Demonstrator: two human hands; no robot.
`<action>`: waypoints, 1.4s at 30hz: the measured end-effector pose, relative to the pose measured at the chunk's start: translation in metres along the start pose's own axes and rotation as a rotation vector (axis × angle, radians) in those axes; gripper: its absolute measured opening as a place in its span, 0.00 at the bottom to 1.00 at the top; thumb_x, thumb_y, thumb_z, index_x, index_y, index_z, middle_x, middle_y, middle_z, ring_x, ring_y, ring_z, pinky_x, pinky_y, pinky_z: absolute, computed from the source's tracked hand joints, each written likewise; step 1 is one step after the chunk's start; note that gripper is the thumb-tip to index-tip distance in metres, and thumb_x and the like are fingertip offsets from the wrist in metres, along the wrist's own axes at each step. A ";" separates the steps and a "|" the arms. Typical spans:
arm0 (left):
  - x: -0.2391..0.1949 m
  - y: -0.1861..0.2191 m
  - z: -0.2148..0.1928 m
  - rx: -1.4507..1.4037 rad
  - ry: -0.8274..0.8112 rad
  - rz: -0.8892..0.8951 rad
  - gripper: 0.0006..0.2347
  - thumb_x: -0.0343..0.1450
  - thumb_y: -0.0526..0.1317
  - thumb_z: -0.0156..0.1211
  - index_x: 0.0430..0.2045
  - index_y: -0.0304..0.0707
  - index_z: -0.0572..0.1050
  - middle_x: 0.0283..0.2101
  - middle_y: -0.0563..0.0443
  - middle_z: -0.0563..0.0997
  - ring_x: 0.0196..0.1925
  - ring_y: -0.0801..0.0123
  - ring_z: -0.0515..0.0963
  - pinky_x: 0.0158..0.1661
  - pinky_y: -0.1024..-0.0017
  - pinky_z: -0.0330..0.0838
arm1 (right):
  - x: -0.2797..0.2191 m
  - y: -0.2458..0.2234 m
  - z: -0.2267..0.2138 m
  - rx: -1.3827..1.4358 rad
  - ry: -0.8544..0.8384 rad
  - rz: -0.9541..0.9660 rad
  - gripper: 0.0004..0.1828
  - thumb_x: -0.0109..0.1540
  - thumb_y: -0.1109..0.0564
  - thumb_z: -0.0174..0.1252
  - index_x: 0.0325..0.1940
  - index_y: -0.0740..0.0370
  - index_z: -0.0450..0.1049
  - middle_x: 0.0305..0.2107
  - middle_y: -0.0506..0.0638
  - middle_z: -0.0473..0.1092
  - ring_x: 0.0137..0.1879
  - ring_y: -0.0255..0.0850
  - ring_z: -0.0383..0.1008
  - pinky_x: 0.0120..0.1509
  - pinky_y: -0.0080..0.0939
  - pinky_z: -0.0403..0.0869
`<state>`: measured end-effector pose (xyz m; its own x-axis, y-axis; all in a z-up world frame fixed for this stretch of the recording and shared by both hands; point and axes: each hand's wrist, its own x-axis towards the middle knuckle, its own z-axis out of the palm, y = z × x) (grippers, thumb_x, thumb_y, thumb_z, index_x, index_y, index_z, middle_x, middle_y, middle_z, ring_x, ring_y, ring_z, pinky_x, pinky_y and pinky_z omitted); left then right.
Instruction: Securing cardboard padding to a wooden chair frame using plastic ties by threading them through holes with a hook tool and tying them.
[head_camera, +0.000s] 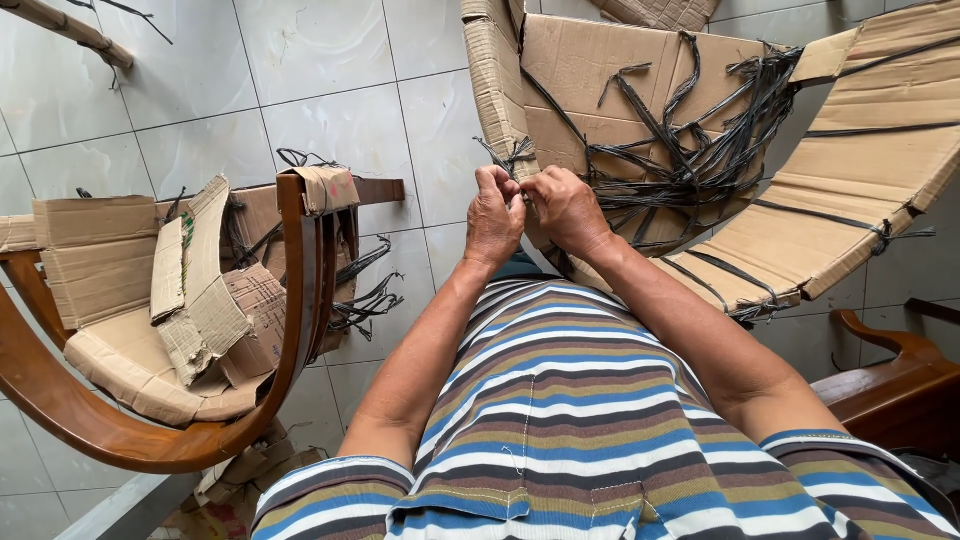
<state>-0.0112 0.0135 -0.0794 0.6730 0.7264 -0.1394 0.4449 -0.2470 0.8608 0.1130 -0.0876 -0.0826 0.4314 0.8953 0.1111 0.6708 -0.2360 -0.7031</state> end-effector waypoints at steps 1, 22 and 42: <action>-0.001 -0.002 0.000 -0.002 -0.001 0.001 0.15 0.67 0.30 0.58 0.44 0.42 0.61 0.34 0.44 0.83 0.38 0.47 0.85 0.41 0.53 0.79 | 0.000 0.002 0.000 -0.003 0.001 0.001 0.03 0.67 0.59 0.60 0.42 0.52 0.79 0.33 0.51 0.73 0.43 0.51 0.78 0.45 0.46 0.77; -0.025 -0.015 -0.002 0.495 0.295 0.534 0.09 0.69 0.45 0.65 0.39 0.47 0.79 0.36 0.55 0.77 0.40 0.65 0.80 0.46 0.68 0.72 | 0.010 0.003 -0.020 0.659 -0.311 0.454 0.07 0.69 0.58 0.56 0.41 0.60 0.78 0.22 0.45 0.69 0.31 0.30 0.67 0.34 0.28 0.71; -0.001 -0.052 -0.021 0.611 -0.083 0.524 0.05 0.70 0.42 0.58 0.26 0.46 0.71 0.26 0.56 0.69 0.32 0.62 0.78 0.43 0.65 0.70 | -0.008 0.034 0.000 0.112 -0.217 0.457 0.11 0.68 0.49 0.57 0.38 0.55 0.80 0.29 0.56 0.78 0.42 0.56 0.80 0.45 0.54 0.76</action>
<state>-0.0476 0.0389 -0.1132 0.9146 0.3749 0.1516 0.2875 -0.8664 0.4082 0.1322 -0.1022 -0.1072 0.5218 0.7711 -0.3649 0.3695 -0.5899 -0.7180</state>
